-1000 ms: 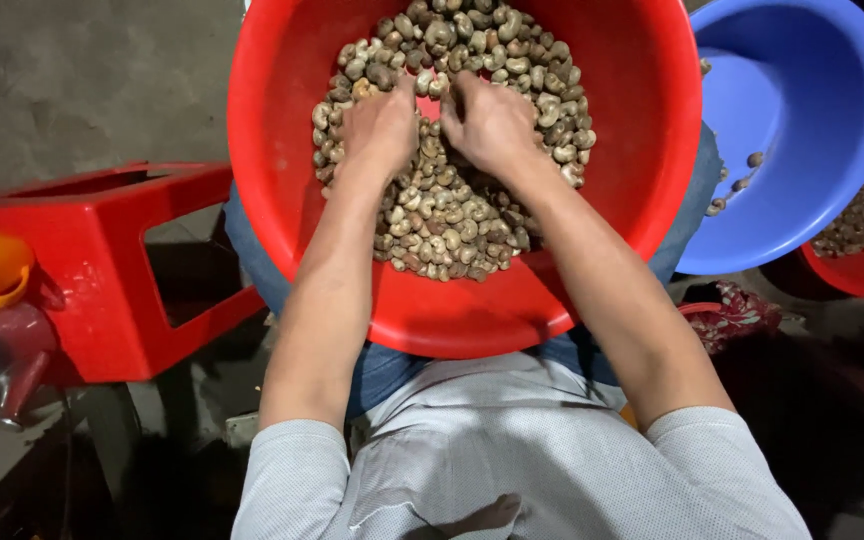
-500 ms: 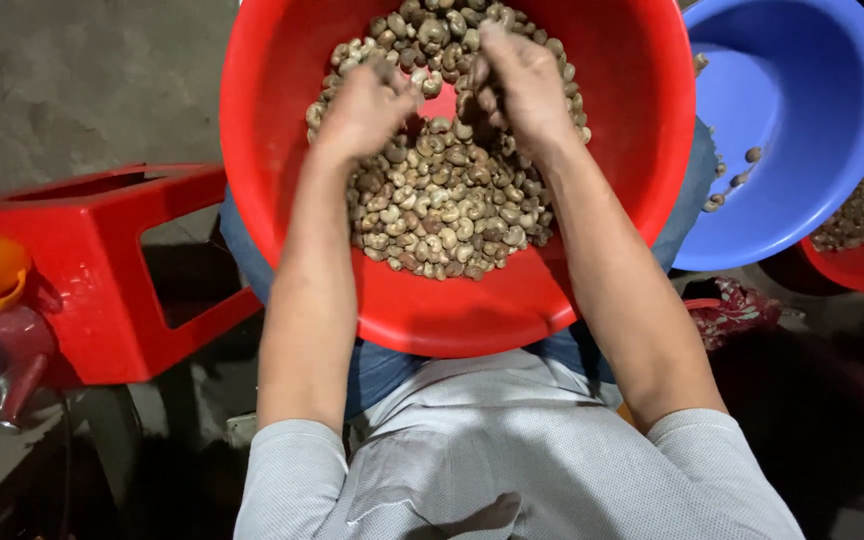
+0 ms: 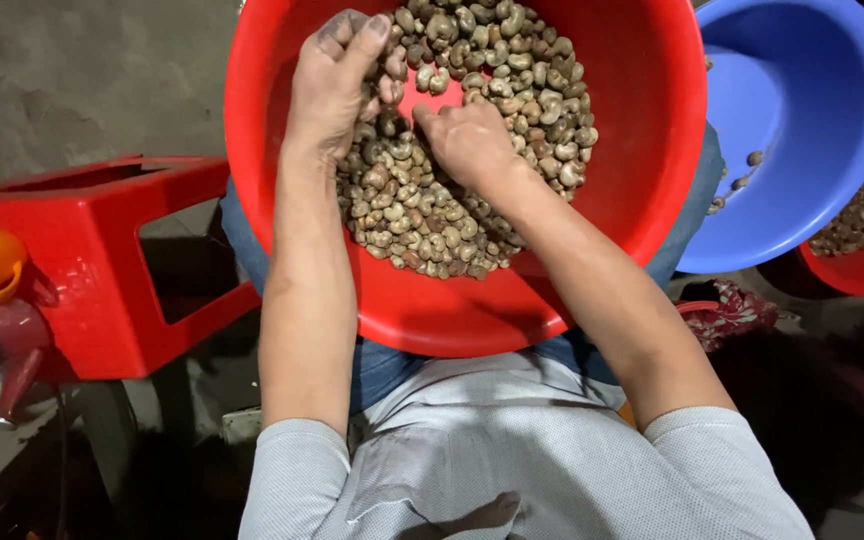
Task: Manually sorting cashew nuts by sifting through a large bowl and removing defective nuts.
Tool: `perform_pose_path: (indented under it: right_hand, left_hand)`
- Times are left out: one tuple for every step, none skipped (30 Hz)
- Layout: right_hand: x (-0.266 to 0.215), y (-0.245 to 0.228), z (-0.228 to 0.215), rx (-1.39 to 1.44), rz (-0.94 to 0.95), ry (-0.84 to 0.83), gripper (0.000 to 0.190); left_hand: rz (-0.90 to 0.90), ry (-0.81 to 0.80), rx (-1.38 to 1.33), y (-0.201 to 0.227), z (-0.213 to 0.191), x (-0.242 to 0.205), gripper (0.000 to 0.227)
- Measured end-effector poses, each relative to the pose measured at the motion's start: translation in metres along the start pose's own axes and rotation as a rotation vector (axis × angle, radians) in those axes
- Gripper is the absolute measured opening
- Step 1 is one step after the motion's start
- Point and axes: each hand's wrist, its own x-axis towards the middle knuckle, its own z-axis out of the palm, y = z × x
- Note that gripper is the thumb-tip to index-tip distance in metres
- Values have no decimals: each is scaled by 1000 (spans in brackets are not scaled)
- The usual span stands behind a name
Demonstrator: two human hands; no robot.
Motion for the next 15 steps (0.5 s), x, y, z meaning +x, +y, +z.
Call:
perform_pose_path:
  right_hand:
    - [2, 1, 3, -1, 1, 0, 15]
    - [5, 1, 5, -8, -1, -20, 15]
    - [7, 1, 8, -15, -3, -40, 16]
    - [5, 3, 13, -16, -3, -38, 16]
    - [4, 5, 19, 151, -11, 125, 12]
    - [1, 7, 26, 318, -15, 285, 11]
    - [-5, 11, 6, 318, -13, 285, 11]
    - [-12, 14, -12, 670, 62, 155, 21]
    - [-18, 17, -31, 1019, 136, 15, 36]
    - [-24, 22, -37, 1020, 136, 12, 36]
    - [-30, 27, -44, 1340, 129, 26, 31]
    - [-34, 31, -53, 1659, 112, 40, 26]
    - [-36, 35, -52, 1658, 106, 36, 26]
    - [-38, 40, -52, 1945, 30, 127, 26]
    - [-39, 44, -51, 2229, -54, 222, 27]
  left_hand:
    - [1, -1, -1, -3, 0, 2, 27]
    - [-26, 12, -7, -5, -1, 3, 16]
    - [-53, 26, -13, -8, -1, 5, 6]
    - [-51, 26, -12, -7, -2, 3, 6]
    - [1, 67, 285, -7, -2, 2, 6]
    - [50, 106, 581, -8, -2, 1, 8]
    - [50, 104, 580, -15, -7, 3, 8]
    - [54, 155, 882, -24, -11, 3, 7]
    - [56, 205, 1185, -32, -16, 3, 10]
    - [53, 204, 1184, -31, -12, 2, 10]
    - [-36, 189, 1318, -29, -9, 0, 19]
    - [-126, 179, 1452, -26, -6, -2, 27]
    - [-128, 186, 1452, -33, -8, 0, 27]
    - [-111, 182, 1491, -39, -11, 3, 28]
    - [-94, 177, 1530, -46, -13, 5, 28]
